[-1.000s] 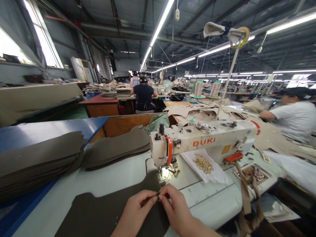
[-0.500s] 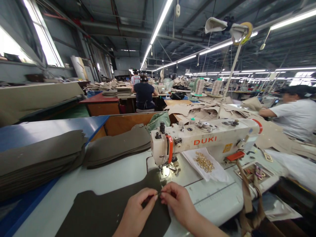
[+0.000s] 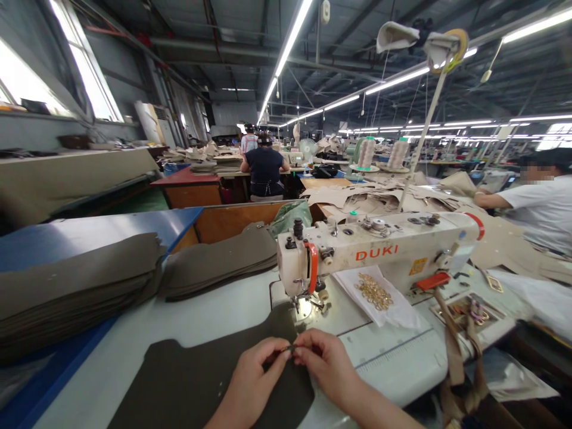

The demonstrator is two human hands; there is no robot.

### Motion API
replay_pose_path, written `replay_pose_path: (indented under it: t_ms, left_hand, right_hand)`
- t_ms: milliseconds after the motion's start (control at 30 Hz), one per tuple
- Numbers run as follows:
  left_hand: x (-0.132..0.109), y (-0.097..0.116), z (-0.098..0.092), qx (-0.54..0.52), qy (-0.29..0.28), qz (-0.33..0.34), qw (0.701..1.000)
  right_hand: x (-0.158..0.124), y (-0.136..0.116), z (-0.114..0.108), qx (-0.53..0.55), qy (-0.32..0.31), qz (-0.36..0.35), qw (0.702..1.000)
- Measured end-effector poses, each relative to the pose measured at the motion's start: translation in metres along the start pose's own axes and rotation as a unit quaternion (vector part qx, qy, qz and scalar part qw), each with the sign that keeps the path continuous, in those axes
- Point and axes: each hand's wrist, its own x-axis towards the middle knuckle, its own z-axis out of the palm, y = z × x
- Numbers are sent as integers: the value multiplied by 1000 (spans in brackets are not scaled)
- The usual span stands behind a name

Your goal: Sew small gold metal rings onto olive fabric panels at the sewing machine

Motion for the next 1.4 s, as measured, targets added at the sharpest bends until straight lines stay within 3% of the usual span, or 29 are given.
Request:
replay_pose_path:
  t_ms: [333, 433, 567, 767, 1033, 1267, 1400]
  left_hand:
    - [3, -2, 2, 54, 14, 18, 998]
    - [8, -4, -4, 84, 46, 39, 995]
    - [21, -17, -7, 203, 136, 96, 965]
    - [8, -35, 7, 368, 91, 169, 910]
    - [-17, -32, 12, 380, 111, 188, 899]
    - [-7, -31, 10, 333, 125, 209, 911]
    - [8, -28, 8, 336, 130, 238, 902]
  right_hand:
    - [4, -10, -7, -193, -14, -60, 979]
    - [3, -8, -11, -195, -13, -58, 979]
    - [5, -5, -18, -117, -15, -9, 993]
    - [17, -11, -25, -51, -38, 127, 990]
    - [39, -12, -9, -96, -64, 202, 973]
    - [51, -23, -8, -147, -81, 226, 960]
    - [56, -29, -9, -166, -98, 242, 951]
